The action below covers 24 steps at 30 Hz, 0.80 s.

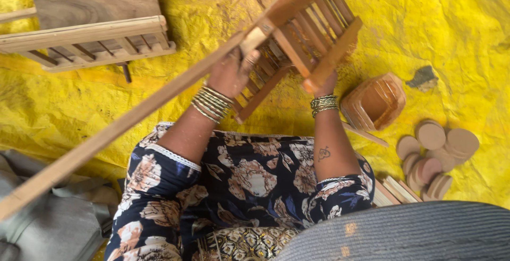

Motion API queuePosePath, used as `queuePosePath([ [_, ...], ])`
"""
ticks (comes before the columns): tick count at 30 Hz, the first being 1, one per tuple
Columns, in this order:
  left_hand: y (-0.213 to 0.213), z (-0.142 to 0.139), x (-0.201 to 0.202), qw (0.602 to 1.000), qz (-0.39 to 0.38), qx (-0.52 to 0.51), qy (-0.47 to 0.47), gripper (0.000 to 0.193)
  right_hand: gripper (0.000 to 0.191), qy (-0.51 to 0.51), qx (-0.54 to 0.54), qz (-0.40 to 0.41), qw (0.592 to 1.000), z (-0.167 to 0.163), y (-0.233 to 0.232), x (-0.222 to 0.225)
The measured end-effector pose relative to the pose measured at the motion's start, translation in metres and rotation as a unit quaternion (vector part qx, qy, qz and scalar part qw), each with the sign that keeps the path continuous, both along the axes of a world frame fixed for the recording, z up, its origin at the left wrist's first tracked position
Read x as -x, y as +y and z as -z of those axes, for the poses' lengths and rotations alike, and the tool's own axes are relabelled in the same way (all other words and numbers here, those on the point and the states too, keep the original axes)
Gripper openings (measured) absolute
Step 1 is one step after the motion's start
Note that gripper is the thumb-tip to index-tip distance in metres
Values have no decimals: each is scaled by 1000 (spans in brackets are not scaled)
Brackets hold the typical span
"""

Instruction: The person sits on the ground holding a small wooden chair, brushing a brown stain or varnish onto its surfaces with a paintbrush. They rotate and reposition the chair to coat the seat, rails, and legs, dipping the brush into a container of stain between passes.

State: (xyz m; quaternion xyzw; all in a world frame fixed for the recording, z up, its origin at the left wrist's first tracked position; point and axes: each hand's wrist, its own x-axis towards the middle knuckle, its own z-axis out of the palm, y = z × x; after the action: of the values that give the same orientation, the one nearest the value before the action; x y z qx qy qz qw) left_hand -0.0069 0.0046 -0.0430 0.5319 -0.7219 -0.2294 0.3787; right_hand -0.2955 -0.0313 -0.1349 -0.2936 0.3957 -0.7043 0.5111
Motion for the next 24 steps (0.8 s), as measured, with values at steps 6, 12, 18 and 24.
queuePosePath([
  [6,13,-19,26,996,37,-2,76,87,37,358,-10,58,932,-8,-33,-14],
  [12,36,-23,56,995,81,9,62,74,39,451,-16,94,888,14,-41,-4],
  [18,55,-16,67,979,184,86,13,32,40,497,-26,79,864,10,-25,-10],
  [24,55,-26,64,975,199,88,-45,48,42,509,-26,82,856,-63,8,-26],
])
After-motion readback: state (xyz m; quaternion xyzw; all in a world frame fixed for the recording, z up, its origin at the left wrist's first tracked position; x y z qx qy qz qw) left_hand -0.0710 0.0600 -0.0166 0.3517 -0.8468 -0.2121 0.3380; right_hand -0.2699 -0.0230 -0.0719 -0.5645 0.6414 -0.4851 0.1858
